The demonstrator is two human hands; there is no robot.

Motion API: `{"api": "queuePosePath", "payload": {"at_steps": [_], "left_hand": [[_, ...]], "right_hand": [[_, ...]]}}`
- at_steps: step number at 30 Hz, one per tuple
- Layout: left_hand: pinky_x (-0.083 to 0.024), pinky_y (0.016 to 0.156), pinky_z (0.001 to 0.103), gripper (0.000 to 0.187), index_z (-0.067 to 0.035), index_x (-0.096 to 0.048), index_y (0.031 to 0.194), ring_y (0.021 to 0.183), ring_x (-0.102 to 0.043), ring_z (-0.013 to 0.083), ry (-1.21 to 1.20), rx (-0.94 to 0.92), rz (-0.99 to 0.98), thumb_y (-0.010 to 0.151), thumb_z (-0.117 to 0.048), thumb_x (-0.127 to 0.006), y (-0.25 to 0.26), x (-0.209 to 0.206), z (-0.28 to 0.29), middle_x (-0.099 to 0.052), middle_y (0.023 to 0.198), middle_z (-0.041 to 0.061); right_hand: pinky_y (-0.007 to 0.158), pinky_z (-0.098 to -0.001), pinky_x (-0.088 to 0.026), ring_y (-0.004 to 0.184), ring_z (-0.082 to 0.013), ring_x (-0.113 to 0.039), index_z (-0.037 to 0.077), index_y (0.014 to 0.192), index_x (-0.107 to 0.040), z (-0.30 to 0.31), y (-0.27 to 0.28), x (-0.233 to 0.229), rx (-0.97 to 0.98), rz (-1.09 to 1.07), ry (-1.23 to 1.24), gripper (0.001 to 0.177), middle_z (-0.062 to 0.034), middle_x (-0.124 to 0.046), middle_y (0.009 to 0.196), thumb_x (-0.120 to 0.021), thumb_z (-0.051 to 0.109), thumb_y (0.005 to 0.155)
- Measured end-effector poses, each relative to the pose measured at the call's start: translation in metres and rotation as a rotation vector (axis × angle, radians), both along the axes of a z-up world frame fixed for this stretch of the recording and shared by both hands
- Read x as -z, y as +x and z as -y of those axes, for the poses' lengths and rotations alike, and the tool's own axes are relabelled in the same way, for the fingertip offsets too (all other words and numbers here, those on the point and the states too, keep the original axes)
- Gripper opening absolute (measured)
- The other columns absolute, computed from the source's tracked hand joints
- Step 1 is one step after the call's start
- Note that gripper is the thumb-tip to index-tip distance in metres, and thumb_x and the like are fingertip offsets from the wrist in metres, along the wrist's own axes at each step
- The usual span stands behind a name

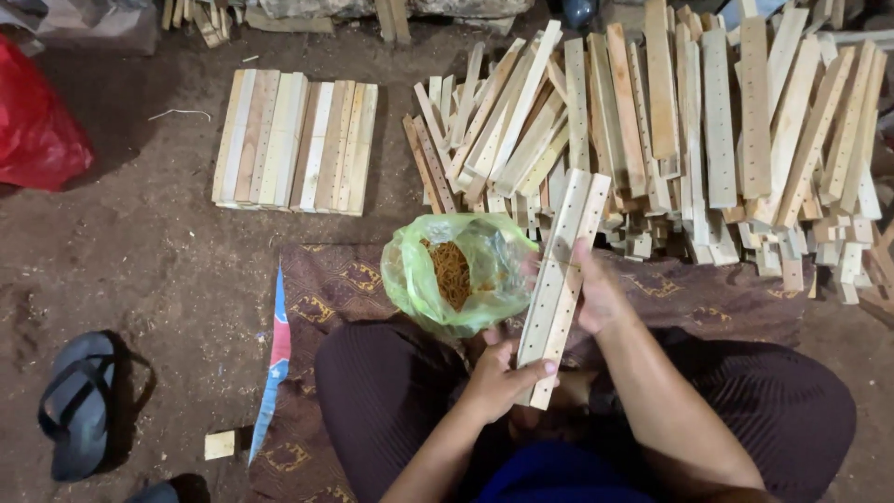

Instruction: Sorting and stacking wooden slats from a large pile into organized groups on the floor.

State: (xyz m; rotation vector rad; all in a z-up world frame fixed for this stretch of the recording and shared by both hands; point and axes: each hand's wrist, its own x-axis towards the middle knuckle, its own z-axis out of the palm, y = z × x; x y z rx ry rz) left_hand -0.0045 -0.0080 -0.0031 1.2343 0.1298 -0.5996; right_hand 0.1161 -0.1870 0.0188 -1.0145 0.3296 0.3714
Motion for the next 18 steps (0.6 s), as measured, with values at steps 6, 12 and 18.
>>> {"api": "queuePosePath", "payload": {"at_steps": [6, 12, 18], "left_hand": [[-0.059, 0.083, 0.031, 0.061, 0.005, -0.07, 0.11, 0.092, -0.074, 0.023, 0.541, -0.269, 0.157, 0.089, -0.052, -0.066, 0.005, 0.0, 0.012, -0.077, 0.102, 0.017], [-0.057, 0.081, 0.029, 0.047, 0.002, -0.071, 0.106, 0.086, -0.07, 0.0206, 0.471, -0.294, 0.228, 0.096, -0.043, -0.06, 0.001, -0.006, 0.016, -0.075, 0.097, 0.014], [-0.061, 0.074, 0.032, 0.062, 0.009, -0.071, 0.106, 0.082, -0.077, 0.026, 0.59, -0.322, 0.281, 0.093, -0.05, -0.062, 0.003, -0.011, 0.013, -0.079, 0.094, 0.021]], "right_hand": [[0.071, -0.0325, -0.058, 0.091, -0.0302, -0.068, -0.015, 0.121, -0.06, 0.0, 0.0, 0.014, 0.19, 0.008, -0.475, 0.067, -0.0263, -0.066, 0.107, -0.07, 0.042, 0.086], [0.082, -0.0326, -0.055, 0.093, -0.0241, -0.067, -0.001, 0.106, -0.067, -0.002, -0.001, 0.045, 0.28, 0.006, -0.357, 0.044, -0.0178, -0.07, 0.106, -0.072, 0.039, 0.089], [0.078, -0.0294, -0.057, 0.082, -0.0202, -0.069, 0.002, 0.095, -0.065, 0.0, 0.006, 0.059, 0.304, 0.092, -0.233, 0.03, -0.013, -0.071, 0.093, -0.079, 0.027, 0.087]]}}
